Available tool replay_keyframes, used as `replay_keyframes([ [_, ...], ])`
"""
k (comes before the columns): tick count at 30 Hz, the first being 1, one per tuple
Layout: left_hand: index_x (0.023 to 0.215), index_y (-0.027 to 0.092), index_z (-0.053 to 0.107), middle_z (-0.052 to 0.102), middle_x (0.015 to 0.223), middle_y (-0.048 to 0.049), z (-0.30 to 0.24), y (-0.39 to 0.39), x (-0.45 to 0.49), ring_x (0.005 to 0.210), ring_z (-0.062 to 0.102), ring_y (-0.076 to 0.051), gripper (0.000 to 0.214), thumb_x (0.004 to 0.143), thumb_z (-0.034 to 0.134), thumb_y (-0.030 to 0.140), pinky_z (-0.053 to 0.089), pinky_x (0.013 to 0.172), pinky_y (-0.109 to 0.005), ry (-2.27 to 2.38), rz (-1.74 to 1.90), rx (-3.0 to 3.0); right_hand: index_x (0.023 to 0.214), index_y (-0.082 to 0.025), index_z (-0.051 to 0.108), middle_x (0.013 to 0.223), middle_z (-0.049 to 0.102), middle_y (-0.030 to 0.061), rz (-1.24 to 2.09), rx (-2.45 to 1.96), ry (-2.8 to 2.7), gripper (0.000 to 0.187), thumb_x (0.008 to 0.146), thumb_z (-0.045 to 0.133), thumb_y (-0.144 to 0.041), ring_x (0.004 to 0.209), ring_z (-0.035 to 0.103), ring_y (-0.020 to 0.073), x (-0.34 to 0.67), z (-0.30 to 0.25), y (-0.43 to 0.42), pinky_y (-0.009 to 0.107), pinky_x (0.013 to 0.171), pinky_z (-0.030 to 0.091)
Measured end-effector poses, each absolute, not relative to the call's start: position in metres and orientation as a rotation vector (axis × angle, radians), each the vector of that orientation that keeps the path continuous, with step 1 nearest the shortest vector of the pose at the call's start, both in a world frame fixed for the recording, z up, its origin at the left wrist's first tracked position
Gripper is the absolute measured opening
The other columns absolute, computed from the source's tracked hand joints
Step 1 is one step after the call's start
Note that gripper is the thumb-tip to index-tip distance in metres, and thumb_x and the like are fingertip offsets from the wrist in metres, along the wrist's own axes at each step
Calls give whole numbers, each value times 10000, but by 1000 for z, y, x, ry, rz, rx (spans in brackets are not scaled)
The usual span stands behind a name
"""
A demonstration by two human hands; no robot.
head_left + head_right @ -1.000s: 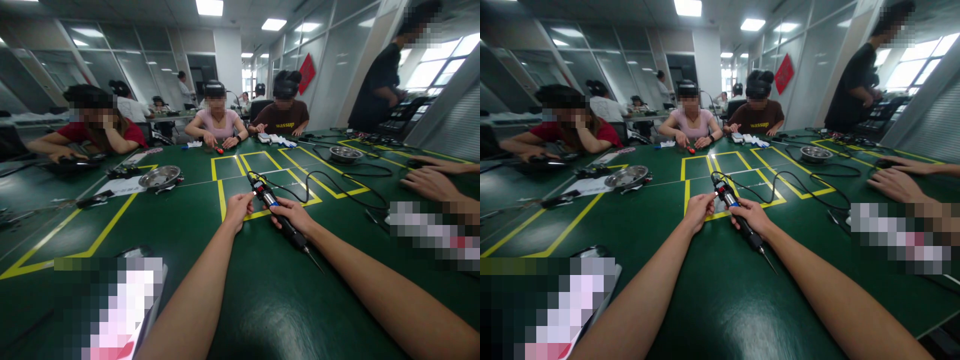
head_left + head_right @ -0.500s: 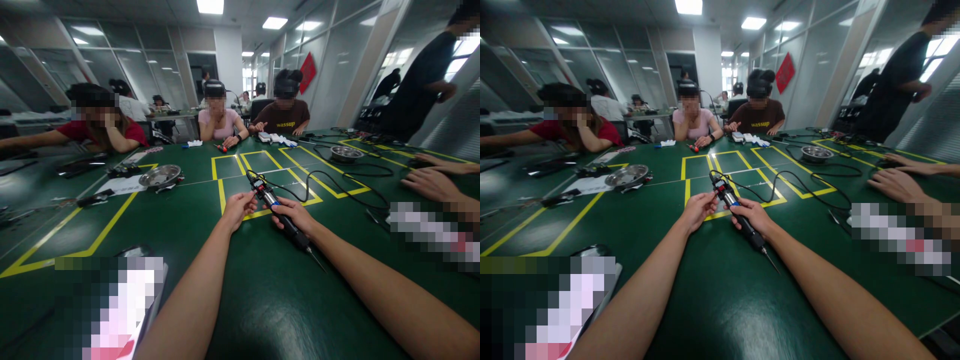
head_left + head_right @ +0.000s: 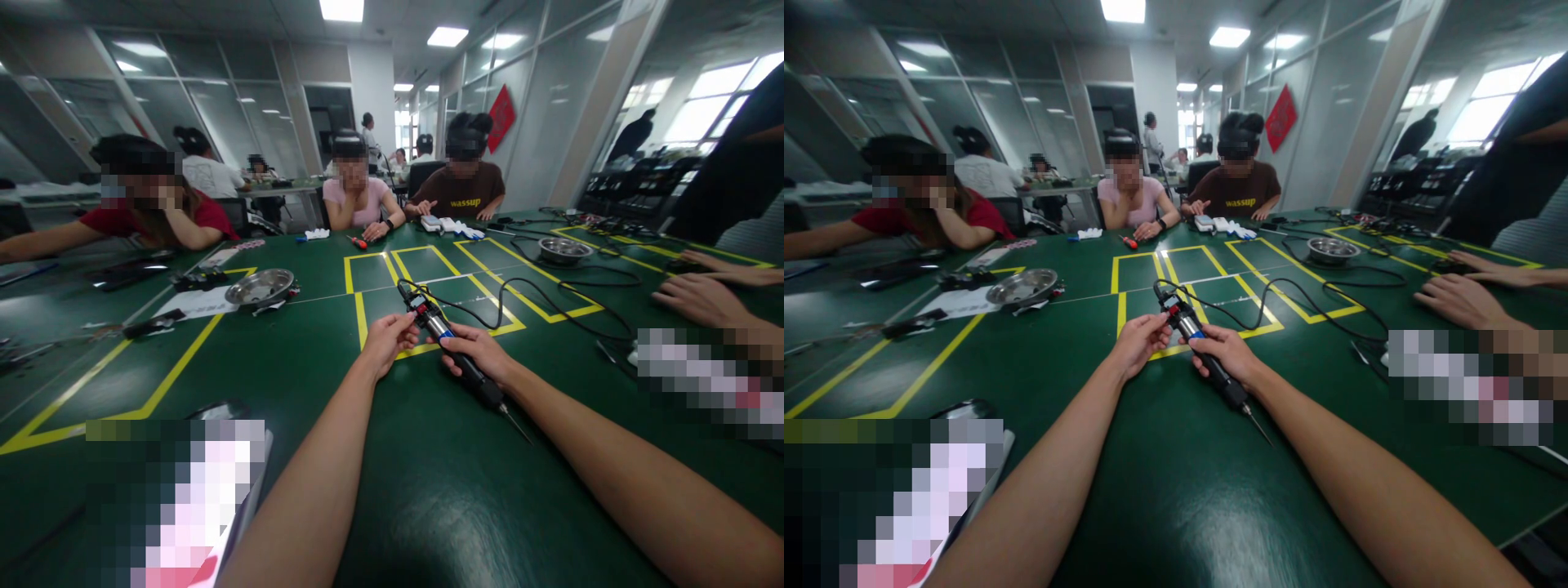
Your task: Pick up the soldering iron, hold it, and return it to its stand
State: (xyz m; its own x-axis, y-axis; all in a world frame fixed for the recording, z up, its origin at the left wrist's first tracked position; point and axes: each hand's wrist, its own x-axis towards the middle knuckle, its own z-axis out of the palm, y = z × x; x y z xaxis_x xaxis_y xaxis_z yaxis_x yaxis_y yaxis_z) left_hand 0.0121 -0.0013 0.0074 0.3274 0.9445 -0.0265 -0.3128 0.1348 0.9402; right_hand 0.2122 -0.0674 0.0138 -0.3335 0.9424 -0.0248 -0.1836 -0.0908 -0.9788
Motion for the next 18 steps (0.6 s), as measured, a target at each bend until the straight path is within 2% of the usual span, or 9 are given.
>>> replay_keyframes([
  [4, 820, 118, 582, 655, 744, -69, 6, -1, 18, 559, 613, -98, 330, 786, 727, 413, 461, 488, -195, 849, 1069, 1087, 1119, -136, 642, 631, 629, 19, 1567, -946, -1313, 421, 788, 720, -384, 469, 542, 110, 211, 17, -69, 222, 457, 392],
  [8, 893, 118, 577, 674, 901, -116, 4, 2, 23, 560, 637, -112, 371, 817, 683, 465, 494, 477, -224, 954, 1101, 1114, 1121, -146, 640, 648, 650, 36, 1488, -1053, -1291, 431, 758, 749, -351, 470, 556, 123, 220, 24, -55, 234, 444, 428],
  [10, 909, 118, 566, 667, 916, -117, 3, 3, 22, 562, 640, -109, 340, 851, 650, 442, 504, 488, -225, 951, 1123, 1069, 1104, -147, 648, 644, 654, 49, 1376, -1198, -1251, 427, 737, 769, -330, 464, 557, 133, 237, 29, -41, 249, 439, 447],
  [14, 932, 117, 561, 648, 821, -68, -2, 6, 18, 577, 644, -107, 230, 831, 695, 275, 524, 538, -223, 951, 1171, 1042, 1065, -115, 680, 630, 655, 73, 890, -1763, -1325, 400, 723, 773, -300, 470, 577, 161, 297, 49, -3, 269, 454, 452],
  [18, 969, 115, 581, 645, 782, -50, -9, 8, 17, 597, 648, -115, 263, 773, 739, 187, 528, 552, -225, 943, 1190, 1131, 1104, -109, 694, 687, 674, 91, 347, -2339, -1637, 372, 780, 706, -293, 549, 611, 161, 365, 75, 29, 273, 563, 439],
])
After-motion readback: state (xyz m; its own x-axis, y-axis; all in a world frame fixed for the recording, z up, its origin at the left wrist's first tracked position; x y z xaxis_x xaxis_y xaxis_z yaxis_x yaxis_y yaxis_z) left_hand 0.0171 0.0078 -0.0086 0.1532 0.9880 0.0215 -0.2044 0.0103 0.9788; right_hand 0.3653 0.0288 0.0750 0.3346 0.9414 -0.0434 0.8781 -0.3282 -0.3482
